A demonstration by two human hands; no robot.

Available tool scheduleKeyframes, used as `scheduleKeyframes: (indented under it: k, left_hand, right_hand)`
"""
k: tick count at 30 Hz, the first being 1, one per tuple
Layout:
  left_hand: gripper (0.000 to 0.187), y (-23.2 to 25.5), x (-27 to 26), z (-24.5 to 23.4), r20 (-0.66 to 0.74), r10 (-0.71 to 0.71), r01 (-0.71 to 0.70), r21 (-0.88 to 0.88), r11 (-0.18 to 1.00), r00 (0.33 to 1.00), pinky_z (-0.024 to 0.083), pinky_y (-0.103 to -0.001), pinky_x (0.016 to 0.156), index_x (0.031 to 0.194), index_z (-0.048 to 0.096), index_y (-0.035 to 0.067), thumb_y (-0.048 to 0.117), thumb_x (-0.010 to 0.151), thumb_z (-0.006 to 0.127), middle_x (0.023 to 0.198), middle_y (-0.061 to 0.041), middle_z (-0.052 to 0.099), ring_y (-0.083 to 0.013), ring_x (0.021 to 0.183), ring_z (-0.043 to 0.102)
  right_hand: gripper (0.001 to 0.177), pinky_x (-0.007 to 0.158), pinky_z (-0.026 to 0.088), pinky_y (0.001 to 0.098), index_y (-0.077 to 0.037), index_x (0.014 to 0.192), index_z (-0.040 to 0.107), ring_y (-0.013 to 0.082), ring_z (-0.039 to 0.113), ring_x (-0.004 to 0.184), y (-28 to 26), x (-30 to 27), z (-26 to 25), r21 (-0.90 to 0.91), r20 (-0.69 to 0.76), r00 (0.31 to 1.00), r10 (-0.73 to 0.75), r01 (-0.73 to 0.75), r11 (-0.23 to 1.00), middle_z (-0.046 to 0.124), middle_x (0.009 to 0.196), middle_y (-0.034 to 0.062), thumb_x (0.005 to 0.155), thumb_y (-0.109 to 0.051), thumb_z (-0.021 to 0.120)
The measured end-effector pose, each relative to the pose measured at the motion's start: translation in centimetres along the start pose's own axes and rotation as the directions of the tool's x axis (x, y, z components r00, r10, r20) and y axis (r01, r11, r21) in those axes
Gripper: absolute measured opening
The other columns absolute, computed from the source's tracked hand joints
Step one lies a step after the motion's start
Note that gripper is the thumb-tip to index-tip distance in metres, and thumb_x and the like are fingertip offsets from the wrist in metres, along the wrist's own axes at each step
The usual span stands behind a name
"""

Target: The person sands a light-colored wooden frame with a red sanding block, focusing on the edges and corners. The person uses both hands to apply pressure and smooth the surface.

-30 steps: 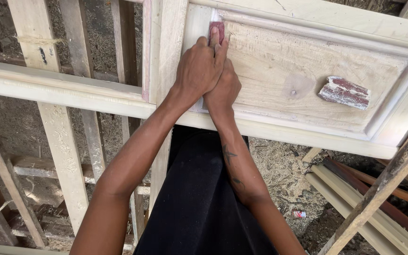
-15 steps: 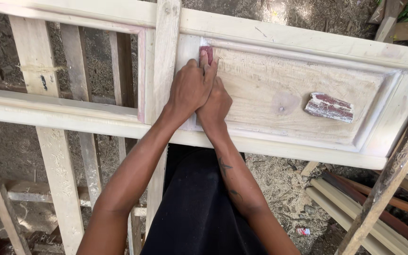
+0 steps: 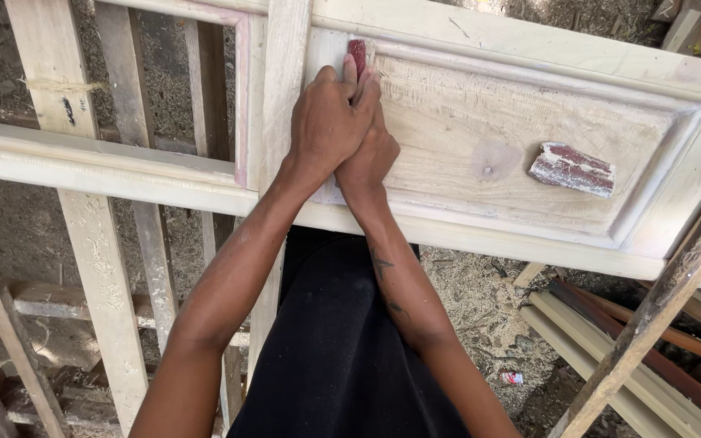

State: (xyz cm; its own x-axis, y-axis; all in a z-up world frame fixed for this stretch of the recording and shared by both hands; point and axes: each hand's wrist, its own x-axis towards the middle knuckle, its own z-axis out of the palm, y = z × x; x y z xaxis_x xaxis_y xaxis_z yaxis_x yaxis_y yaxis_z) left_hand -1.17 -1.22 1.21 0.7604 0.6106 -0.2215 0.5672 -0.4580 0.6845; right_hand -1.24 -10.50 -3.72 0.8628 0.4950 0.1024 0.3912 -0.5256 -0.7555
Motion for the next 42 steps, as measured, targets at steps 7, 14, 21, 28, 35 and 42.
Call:
scheduleKeyframes:
  k: [7, 14, 21, 28, 35, 42]
  left_hand:
    - [0.045, 1.0, 0.2, -1.2, -0.045, -0.157, 0.155, -0.044, 0.987, 0.987, 0.053, -0.043, 0.057, 0.084, 0.073, -0.005, 0.039, 0.089, 0.075, 0.076, -0.016, 0.058, -0.0288, 0.064, 0.067]
    - [0.037, 1.0, -1.4, -0.1, -0.058, -0.092, 0.091, -0.011, 0.996, 0.994, 0.052, -0.045, 0.061, 0.091, 0.071, -0.009, 0.028, 0.093, 0.073, 0.081, -0.018, 0.057, -0.0313, 0.069, 0.066]
    - [0.034, 0.2, 0.2, 0.0, -0.136, 0.017, -0.028, -0.076, 0.997, 0.991, 0.053, -0.043, 0.063, 0.085, 0.072, -0.011, 0.022, 0.09, 0.076, 0.088, -0.019, 0.057, -0.0305, 0.072, 0.066]
    - [0.033, 0.4, -0.2, 0.4, -0.158, 0.068, -0.082, -0.082, 0.993, 0.985, 0.053, -0.044, 0.064, 0.088, 0.071, -0.012, 0.02, 0.091, 0.075, 0.086, -0.02, 0.055, -0.0307, 0.072, 0.063]
    - [0.03, 0.3, -1.2, 1.5, -0.063, -0.009, 0.005, -0.066, 0.998, 0.998, 0.051, -0.045, 0.063, 0.082, 0.073, -0.011, 0.019, 0.087, 0.075, 0.088, -0.021, 0.055, -0.0312, 0.072, 0.065]
    - [0.027, -0.2, 1.2, 1.7, -0.169, 0.08, -0.096, -0.089, 0.991, 0.982, 0.051, -0.045, 0.063, 0.081, 0.074, -0.009, 0.017, 0.089, 0.074, 0.085, -0.02, 0.056, -0.0315, 0.07, 0.062]
  right_hand:
    - [0.05, 0.069, 0.059, 0.0364, 0.003, 0.141, 0.056, 0.0287, 0.077, 0.087, -0.1, 1.0, 0.4, 0.033, -0.001, 1.0, 0.019, -0.019, 0.999, 0.07, 0.124, 0.0196, 0.099, -0.02, 0.073]
    - [0.056, 0.063, 0.058, 0.0356, 0.007, 0.143, 0.052, 0.0311, 0.076, 0.084, -0.5, -0.3, -0.3, 0.019, -0.047, 0.999, -0.016, 0.017, 1.0, 0.066, 0.131, 0.0277, 0.095, -0.014, 0.07]
    - [0.055, 0.072, 0.06, 0.0353, 0.003, 0.144, 0.054, 0.0266, 0.078, 0.089, -0.1, 0.7, 0.5, 0.083, 0.117, 0.975, 0.191, -0.201, 0.976, 0.075, 0.112, 0.0184, 0.097, -0.021, 0.07]
    - [0.053, 0.085, 0.061, 0.0369, 0.003, 0.15, 0.048, 0.0312, 0.075, 0.108, -0.8, 0.3, -0.9, 0.1, -0.048, 0.999, -0.012, 0.017, 0.995, 0.066, 0.135, 0.0241, 0.103, -0.015, 0.064]
    - [0.055, 0.086, 0.059, 0.0353, 0.001, 0.15, 0.047, 0.0302, 0.072, 0.112, -0.1, 0.2, -1.1, 0.145, 0.049, 0.991, 0.122, -0.128, 0.981, 0.065, 0.138, 0.0216, 0.1, -0.017, 0.061]
    - [0.057, 0.099, 0.057, 0.0364, 0.001, 0.152, 0.045, 0.0297, 0.07, 0.121, 0.1, 1.6, -0.4, 0.242, 0.052, 0.991, 0.123, -0.132, 0.961, 0.066, 0.138, 0.0192, 0.101, -0.018, 0.062]
